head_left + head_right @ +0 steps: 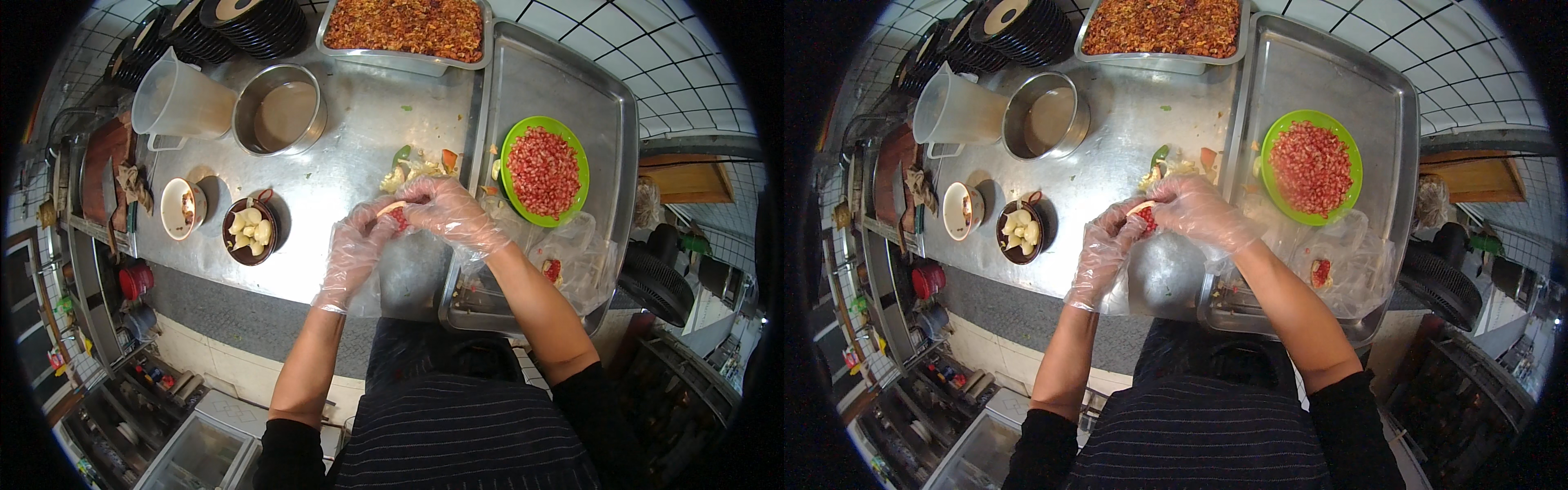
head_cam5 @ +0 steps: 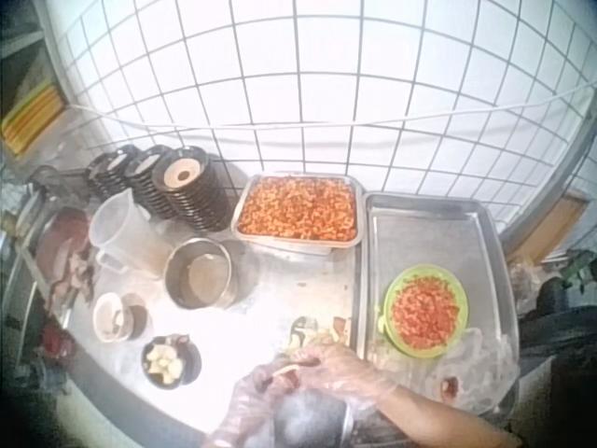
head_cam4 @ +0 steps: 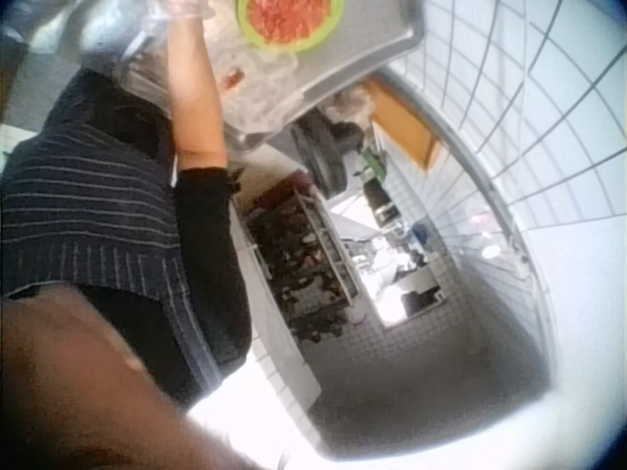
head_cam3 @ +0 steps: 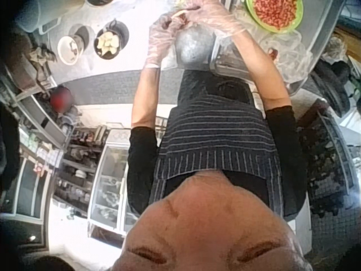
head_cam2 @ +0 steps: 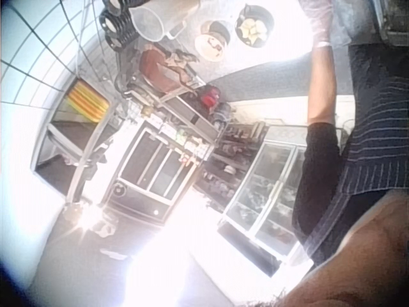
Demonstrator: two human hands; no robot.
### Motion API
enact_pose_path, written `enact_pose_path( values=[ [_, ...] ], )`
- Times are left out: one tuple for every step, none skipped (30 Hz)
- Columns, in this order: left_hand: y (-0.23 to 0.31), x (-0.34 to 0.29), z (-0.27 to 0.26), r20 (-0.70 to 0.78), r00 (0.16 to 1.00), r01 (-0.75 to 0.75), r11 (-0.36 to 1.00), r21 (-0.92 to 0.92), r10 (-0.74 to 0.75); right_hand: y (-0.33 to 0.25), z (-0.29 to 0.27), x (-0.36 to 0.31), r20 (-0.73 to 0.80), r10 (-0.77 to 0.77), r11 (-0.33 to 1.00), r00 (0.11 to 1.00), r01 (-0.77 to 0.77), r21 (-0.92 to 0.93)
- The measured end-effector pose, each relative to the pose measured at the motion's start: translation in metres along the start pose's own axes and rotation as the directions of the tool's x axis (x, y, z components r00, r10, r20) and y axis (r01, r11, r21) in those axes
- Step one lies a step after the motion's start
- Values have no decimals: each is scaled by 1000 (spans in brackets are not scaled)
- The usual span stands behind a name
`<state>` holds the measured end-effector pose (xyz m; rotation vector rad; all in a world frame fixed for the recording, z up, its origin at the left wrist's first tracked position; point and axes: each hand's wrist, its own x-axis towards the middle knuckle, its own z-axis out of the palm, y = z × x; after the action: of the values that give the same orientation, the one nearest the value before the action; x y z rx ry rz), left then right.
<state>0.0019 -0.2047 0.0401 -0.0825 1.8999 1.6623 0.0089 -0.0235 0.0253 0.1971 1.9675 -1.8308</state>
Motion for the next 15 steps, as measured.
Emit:
enact_pose_path(
  values=[
    [2,-1,0,4,1000,16,1000,-7,-16,0,0,0,-10,-34,997,999,33,-72],
    [5,-1,1,8,999,34,999,-14,-33,1,0,0,-17,-68,987,998,65,-145],
    [6,-2,1,12,999,51,998,-22,-50,1,1,0,-21,-102,971,995,95,-218],
    [4,-1,1,14,999,46,999,-1,-46,2,1,-1,-33,-121,970,992,111,-214],
    [1,0,-1,17,999,41,999,19,-41,4,1,-1,-44,-139,969,989,127,-211],
    [-2,2,-1,19,999,36,999,40,-37,5,0,-2,-56,-158,968,986,143,-207],
    [-3,2,-2,32,998,55,998,-21,-54,7,0,-1,-41,-121,981,992,113,-158],
    [-4,2,-2,45,996,74,994,-83,-70,8,-1,0,-24,-84,991,996,81,-109],
    [-5,3,-3,59,995,94,985,-143,-86,9,-1,1,-4,-48,997,999,48,-60],
    [-5,2,-3,64,994,104,978,-182,-94,7,-2,-1,17,-17,1000,1000,17,4],
    [-5,3,-3,70,992,114,969,-220,-101,3,-3,-2,39,12,998,999,-15,68],
    [-6,3,-3,76,991,125,958,-257,-108,1,-4,-3,62,40,990,997,-48,130],
    [-6,3,-3,69,992,122,964,-236,-108,1,-3,-3,39,-6,998,999,4,57],
    [-5,3,-2,64,992,120,969,-214,-108,2,-3,-3,17,-54,998,998,55,-16],
    [-4,2,-2,59,992,117,974,-192,-108,2,-2,-3,-2,-104,991,995,103,-90]
  ],
)
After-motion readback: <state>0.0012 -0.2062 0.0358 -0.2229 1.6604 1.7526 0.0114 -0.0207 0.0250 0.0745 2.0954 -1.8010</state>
